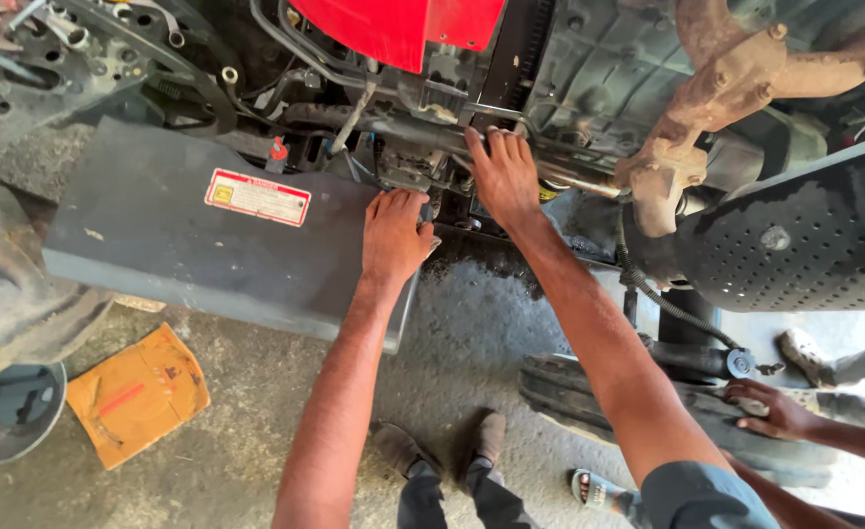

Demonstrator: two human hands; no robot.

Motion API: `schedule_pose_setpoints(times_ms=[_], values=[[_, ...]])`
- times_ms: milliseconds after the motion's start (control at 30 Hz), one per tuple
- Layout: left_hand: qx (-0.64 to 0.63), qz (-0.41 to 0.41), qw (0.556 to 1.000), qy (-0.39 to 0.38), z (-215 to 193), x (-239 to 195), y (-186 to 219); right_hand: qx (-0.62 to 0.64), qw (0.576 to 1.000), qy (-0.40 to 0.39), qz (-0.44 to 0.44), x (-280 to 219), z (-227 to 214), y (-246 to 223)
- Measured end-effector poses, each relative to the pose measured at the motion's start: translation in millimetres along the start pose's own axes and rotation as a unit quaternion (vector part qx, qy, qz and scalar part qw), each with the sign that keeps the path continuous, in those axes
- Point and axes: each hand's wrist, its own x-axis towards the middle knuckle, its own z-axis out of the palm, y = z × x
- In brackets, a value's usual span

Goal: The person works underneath a red tractor, using a wrench to tighten bolts on a metal linkage or axle assembly. They wipe the area with a cloth and adjust the position of the linkage while another person assists by holding a tire.

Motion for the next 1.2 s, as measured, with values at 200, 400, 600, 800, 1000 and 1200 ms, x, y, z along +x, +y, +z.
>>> schedule_pose_setpoints(times_ms=[200, 400, 600, 800, 1000, 1200], values=[[-0.001, 0.020, 1.000, 0.010, 8.6, -4.8, -7.7, -0.019, 1.000, -0.005, 0.012, -5.5, -3.2, 2.7], [-0.054, 0.029, 0.997, 0.046, 20.3, -5.5, -18.5, 0.148, 0.982, -0.016, 0.113, 3.5, -33.9, -16.2], [-0.345, -0.049, 0.920, 0.181, 11.9, -22.2, -13.9, 0.492, 0.841, -0.027, 0.221, -88.3, -71.1, -108.1], [-0.453, -0.293, 0.807, 0.241, -68.8, -67.1, 13.5, 0.724, 0.618, -0.134, 0.276, -86.3, -92.8, -204.0], [-0.192, -0.131, 0.874, 0.426, -309.5, -42.8, -91.2, 0.829, 0.470, -0.298, -0.046, 97.0, -196.9, -286.6], [0.002, -0.071, 0.902, 0.425, -554.3, 64.7, -255.7, 0.762, 0.620, -0.186, -0.028, 421.4, -196.2, -417.8]])
